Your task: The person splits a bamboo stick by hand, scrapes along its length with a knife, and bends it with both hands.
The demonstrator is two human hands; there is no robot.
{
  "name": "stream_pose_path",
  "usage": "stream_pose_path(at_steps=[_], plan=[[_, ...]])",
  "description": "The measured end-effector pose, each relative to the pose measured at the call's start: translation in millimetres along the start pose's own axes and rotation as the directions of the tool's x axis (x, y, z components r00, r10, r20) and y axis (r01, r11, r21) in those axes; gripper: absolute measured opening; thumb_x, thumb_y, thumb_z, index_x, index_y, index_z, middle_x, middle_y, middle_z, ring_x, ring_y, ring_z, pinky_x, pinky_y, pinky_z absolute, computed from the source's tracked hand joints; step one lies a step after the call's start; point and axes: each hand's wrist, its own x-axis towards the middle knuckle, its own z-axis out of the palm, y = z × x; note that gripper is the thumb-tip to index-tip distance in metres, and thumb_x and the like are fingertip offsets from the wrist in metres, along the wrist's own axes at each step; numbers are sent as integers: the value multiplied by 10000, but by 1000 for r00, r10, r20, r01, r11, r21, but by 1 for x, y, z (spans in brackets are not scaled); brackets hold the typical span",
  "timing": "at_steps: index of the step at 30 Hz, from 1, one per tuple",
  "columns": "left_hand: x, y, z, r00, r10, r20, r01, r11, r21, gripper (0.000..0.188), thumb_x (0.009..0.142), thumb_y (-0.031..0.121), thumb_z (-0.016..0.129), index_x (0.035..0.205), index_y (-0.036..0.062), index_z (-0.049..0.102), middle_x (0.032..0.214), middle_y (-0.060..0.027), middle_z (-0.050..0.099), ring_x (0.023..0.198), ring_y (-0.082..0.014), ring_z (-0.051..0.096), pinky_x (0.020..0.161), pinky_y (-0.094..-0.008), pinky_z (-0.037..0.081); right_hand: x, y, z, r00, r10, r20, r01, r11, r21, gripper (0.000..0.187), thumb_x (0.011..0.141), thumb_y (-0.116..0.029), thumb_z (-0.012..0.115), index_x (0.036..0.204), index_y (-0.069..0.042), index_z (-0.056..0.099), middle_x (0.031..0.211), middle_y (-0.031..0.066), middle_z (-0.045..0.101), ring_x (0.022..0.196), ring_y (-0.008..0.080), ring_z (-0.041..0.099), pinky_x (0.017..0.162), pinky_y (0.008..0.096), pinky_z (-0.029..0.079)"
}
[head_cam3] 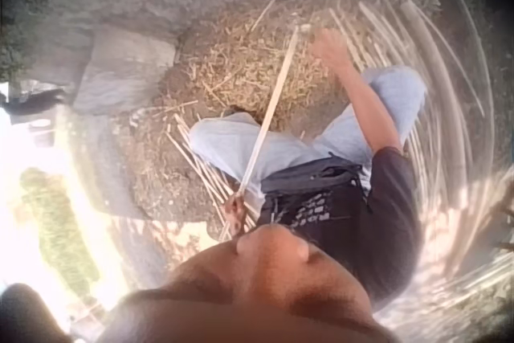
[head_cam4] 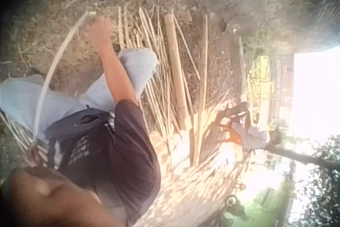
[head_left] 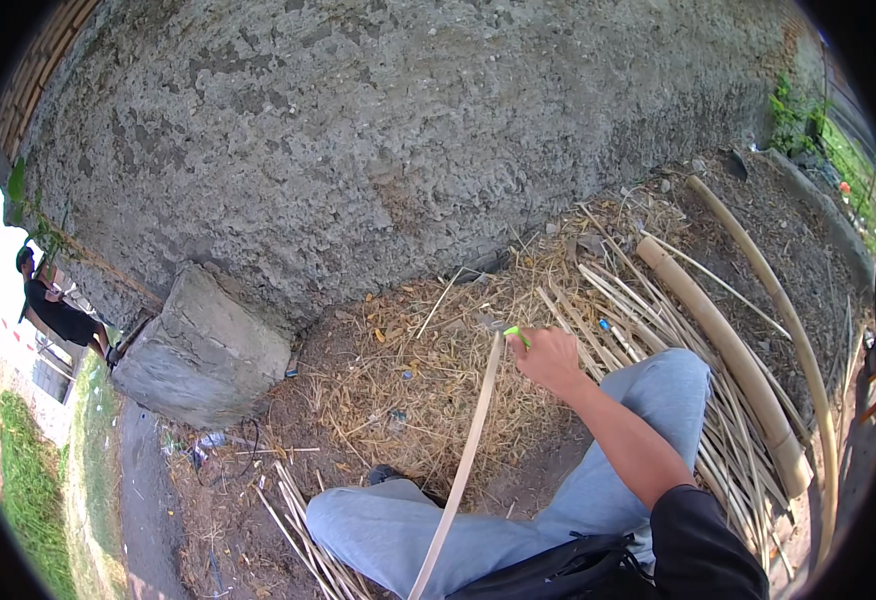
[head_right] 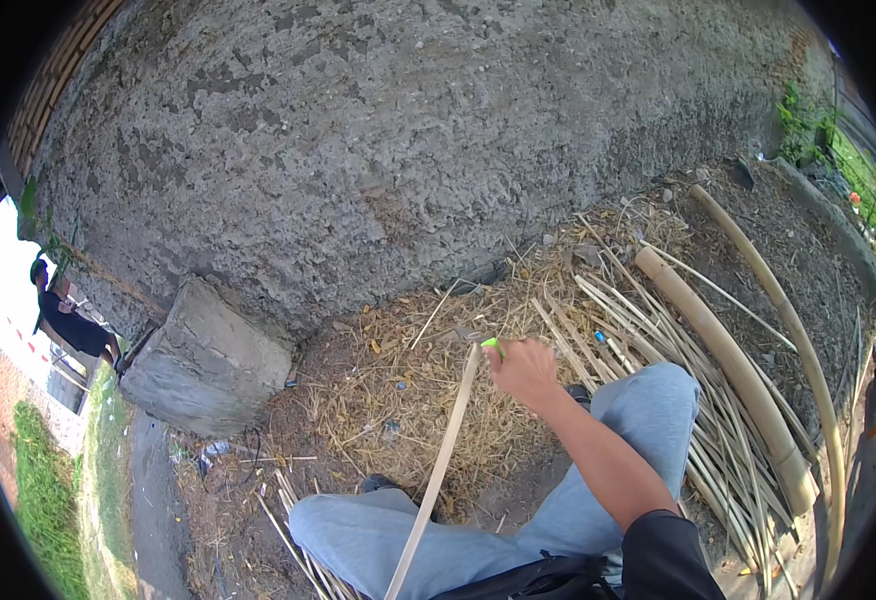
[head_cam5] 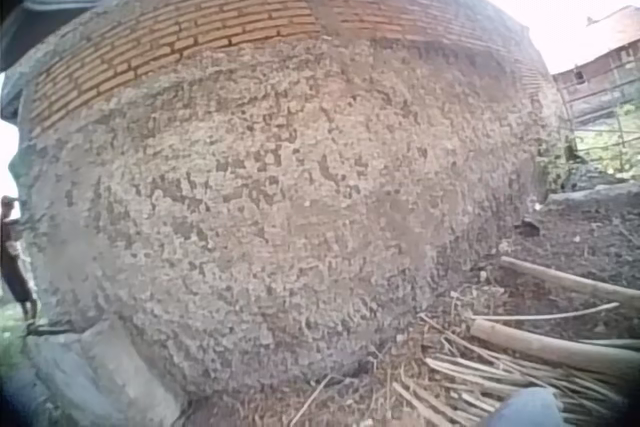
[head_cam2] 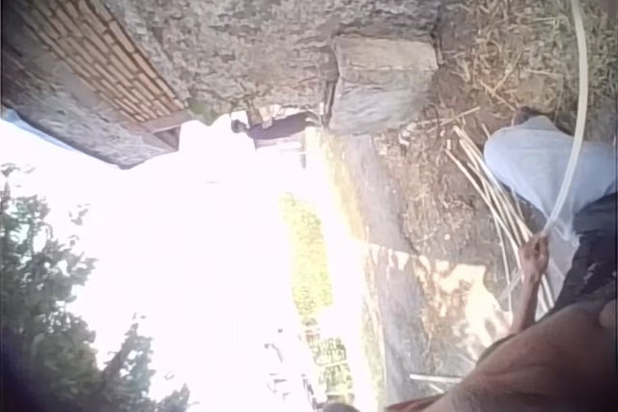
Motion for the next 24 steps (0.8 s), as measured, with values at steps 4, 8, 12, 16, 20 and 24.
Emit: stream_pose_path(at_steps=[4,8,12,16,20,24], plan=[[8,6,-6,994,-86,65,92,992,-90,307,972,245,580,773,15,618,620,-15,476,601,-124,413,520,-350,338,32,37,-14,916,400,-18,-397,913,96,370,941,-367,613,843,-32,735,675,216,657,644,405,658,635,517,507],[9,15,-18,988,-151,42,156,975,-161,321,969,254,583,753,17,605,613,-10,476,598,-121,413,517,-346,336,21,-5,-35,952,305,-8,-294,925,240,435,954,-389,610,837,20,699,613,224,583,574,391,590,574,485,440],[15,19,-20,982,-183,51,190,953,-238,342,962,271,588,729,21,588,605,-3,474,595,-119,413,514,-344,335,-5,-29,-48,992,126,-20,-106,899,425,417,966,-368,611,836,18,699,531,167,516,488,316,496,512,450,369],[26,35,-15,984,-172,56,180,957,-228,379,932,326,599,699,28,576,595,16,465,589,-110,409,510,-334,336,-28,-49,-58,999,-4,35,-16,831,556,333,975,-302,628,927,13,726,536,66,453,489,106,383,469,345,320],[30,39,-11,975,-185,124,209,954,-217,360,923,297,590,694,20,589,595,29,466,582,-96,404,510,-309,325,-43,-64,-59,958,-264,-109,279,780,561,255,937,-244,671,956,1,736,578,110,575,439,190,522,436,355,384],[32,47,-7,944,-250,213,305,908,-287,318,916,244,577,685,25,594,599,33,472,578,-91,400,512,-294,315,-47,-70,-61,945,-303,-126,323,785,528,259,927,-251,678,976,-4,738,617,136,618,454,239,567,439,374,412]])
